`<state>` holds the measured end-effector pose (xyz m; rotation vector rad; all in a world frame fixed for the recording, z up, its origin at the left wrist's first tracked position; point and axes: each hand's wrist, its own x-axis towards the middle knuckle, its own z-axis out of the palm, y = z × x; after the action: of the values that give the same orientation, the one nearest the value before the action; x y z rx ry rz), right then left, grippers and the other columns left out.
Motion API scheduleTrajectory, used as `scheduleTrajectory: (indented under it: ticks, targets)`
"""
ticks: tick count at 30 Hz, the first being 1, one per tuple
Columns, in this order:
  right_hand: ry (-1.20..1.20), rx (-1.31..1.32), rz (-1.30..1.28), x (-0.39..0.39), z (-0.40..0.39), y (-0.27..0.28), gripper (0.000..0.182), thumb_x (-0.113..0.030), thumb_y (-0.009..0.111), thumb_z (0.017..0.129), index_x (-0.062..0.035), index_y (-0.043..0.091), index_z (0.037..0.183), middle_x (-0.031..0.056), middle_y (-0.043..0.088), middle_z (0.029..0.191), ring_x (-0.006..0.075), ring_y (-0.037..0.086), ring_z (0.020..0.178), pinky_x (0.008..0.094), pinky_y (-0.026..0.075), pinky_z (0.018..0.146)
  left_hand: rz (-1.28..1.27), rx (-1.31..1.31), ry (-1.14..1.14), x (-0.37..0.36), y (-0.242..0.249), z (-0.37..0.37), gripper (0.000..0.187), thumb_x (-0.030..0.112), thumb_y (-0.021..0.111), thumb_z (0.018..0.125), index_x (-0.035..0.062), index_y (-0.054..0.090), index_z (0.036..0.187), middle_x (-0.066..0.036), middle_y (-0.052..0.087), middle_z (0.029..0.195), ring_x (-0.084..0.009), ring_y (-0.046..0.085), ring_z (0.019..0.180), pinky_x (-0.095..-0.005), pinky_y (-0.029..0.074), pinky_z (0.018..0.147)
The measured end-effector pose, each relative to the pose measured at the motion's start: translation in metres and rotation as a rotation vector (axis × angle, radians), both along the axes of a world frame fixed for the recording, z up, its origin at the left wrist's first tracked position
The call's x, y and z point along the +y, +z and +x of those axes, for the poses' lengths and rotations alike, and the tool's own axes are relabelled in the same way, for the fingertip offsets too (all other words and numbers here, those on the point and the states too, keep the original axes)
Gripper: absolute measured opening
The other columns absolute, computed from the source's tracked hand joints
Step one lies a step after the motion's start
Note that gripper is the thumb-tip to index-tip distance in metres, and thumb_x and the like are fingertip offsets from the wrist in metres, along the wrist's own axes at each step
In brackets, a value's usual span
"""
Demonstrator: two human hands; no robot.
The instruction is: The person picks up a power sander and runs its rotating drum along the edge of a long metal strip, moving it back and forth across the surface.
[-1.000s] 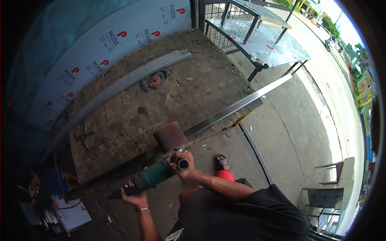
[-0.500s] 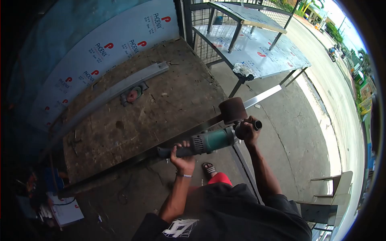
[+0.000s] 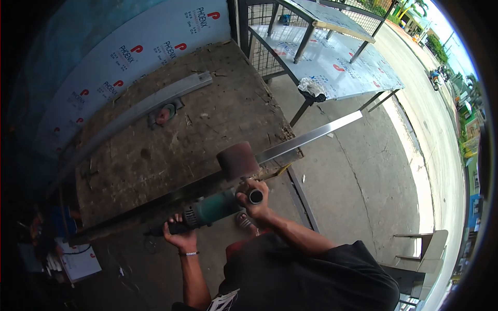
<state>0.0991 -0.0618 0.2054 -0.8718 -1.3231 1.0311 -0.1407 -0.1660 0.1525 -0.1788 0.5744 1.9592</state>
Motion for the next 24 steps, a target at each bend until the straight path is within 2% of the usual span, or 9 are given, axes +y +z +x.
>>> scheduleTrajectory:
  ticks: [2, 4, 8, 9, 11, 14, 17, 20, 24]
  targets:
    - [0.072, 0.027, 0.067, -0.005, -0.023, -0.015, 0.024, -0.005, 0.065, 0.071, -0.0051, 0.042, 0.063, 0.0072, 0.044, 0.056, 0.0212, 0.046, 0.048, 0.0324, 0.038, 0.05, -0.095, -0.02, 0.123, -0.016, 0.009, -0.016, 0.019, 0.028, 0.058, 0.083, 0.0116, 0.049, 0.081, -0.003, 0.045, 0.078, -0.0161, 0.045, 0.076, -0.0312, 0.04, 0.077]
    - [0.165, 0.022, 0.014, -0.011, -0.033, -0.011, 0.022, -0.009, 0.066, 0.076, -0.0027, 0.047, 0.065, 0.0081, 0.05, 0.058, 0.0218, 0.051, 0.051, 0.0313, 0.042, 0.053, -0.043, 0.048, 0.119, -0.03, 0.007, -0.032, 0.019, 0.028, 0.059, 0.083, 0.0118, 0.049, 0.08, -0.002, 0.045, 0.078, -0.0153, 0.045, 0.075, -0.0306, 0.04, 0.076]
    - [0.176, 0.025, 0.033, -0.008, -0.028, -0.015, 0.022, -0.007, 0.064, 0.076, -0.0026, 0.045, 0.066, 0.0076, 0.047, 0.056, 0.0206, 0.05, 0.05, 0.0309, 0.041, 0.053, 0.0, 0.068, 0.109, -0.028, 0.013, -0.026, 0.019, 0.029, 0.059, 0.083, 0.0122, 0.049, 0.08, -0.002, 0.045, 0.078, -0.015, 0.045, 0.074, -0.0299, 0.04, 0.076]
    - [0.142, 0.054, 0.011, -0.005, -0.02, -0.005, 0.025, -0.004, 0.065, 0.07, -0.0052, 0.041, 0.064, 0.0072, 0.042, 0.055, 0.023, 0.044, 0.048, 0.0337, 0.037, 0.049, -0.038, 0.056, 0.117, -0.021, 0.016, -0.015, 0.02, 0.03, 0.058, 0.083, 0.0123, 0.049, 0.08, -0.002, 0.045, 0.078, -0.015, 0.045, 0.074, -0.03, 0.04, 0.076]
    - [0.095, 0.035, 0.025, 0.005, 0.007, -0.003, 0.025, -0.004, 0.065, 0.071, -0.005, 0.04, 0.064, 0.0068, 0.042, 0.055, 0.0213, 0.044, 0.048, 0.0333, 0.037, 0.049, -0.081, 0.059, 0.1, -0.007, 0.009, 0.003, 0.022, 0.033, 0.057, 0.084, 0.0124, 0.049, 0.08, -0.002, 0.045, 0.078, -0.0157, 0.044, 0.075, -0.0309, 0.04, 0.076]
    - [0.001, 0.053, 0.05, 0.028, 0.067, -0.005, 0.026, -0.003, 0.064, 0.071, -0.0044, 0.039, 0.062, 0.0052, 0.043, 0.055, 0.0154, 0.044, 0.049, 0.0314, 0.038, 0.05, -0.009, 0.042, 0.028, 0.033, 0.005, 0.065, 0.023, 0.033, 0.057, 0.084, 0.0119, 0.048, 0.08, -0.003, 0.044, 0.078, -0.0169, 0.044, 0.076, -0.0324, 0.04, 0.076]
    - [-0.133, 0.068, -0.014, 0.056, 0.146, -0.003, 0.026, -0.01, 0.065, 0.07, -0.0032, 0.041, 0.062, 0.0038, 0.044, 0.055, 0.0125, 0.044, 0.051, 0.0295, 0.038, 0.05, 0.057, 0.022, -0.061, 0.075, -0.004, 0.143, 0.024, 0.033, 0.057, 0.083, 0.0111, 0.048, 0.079, -0.005, 0.043, 0.08, -0.0185, 0.044, 0.079, -0.0346, 0.04, 0.078]
    - [-0.297, -0.053, 0.014, 0.089, 0.25, -0.04, 0.024, -0.015, 0.063, 0.068, -0.0034, 0.043, 0.062, 0.0022, 0.044, 0.056, 0.0122, 0.043, 0.052, 0.0288, 0.036, 0.05, 0.105, -0.087, -0.157, 0.119, -0.013, 0.232, 0.023, 0.031, 0.058, 0.082, 0.0095, 0.05, 0.081, -0.005, 0.042, 0.08, -0.0195, 0.043, 0.081, -0.0349, 0.04, 0.08]
    - [-0.207, 0.274, -0.084, 0.122, 0.36, -0.008, 0.023, -0.009, 0.059, 0.066, -0.0079, 0.036, 0.062, -0.0011, 0.038, 0.058, 0.0101, 0.036, 0.052, 0.0276, 0.033, 0.05, 0.154, -0.131, -0.239, 0.166, -0.011, 0.345, 0.022, 0.027, 0.058, 0.083, 0.007, 0.05, 0.083, -0.008, 0.044, 0.084, -0.0227, 0.044, 0.085, -0.037, 0.039, 0.086]
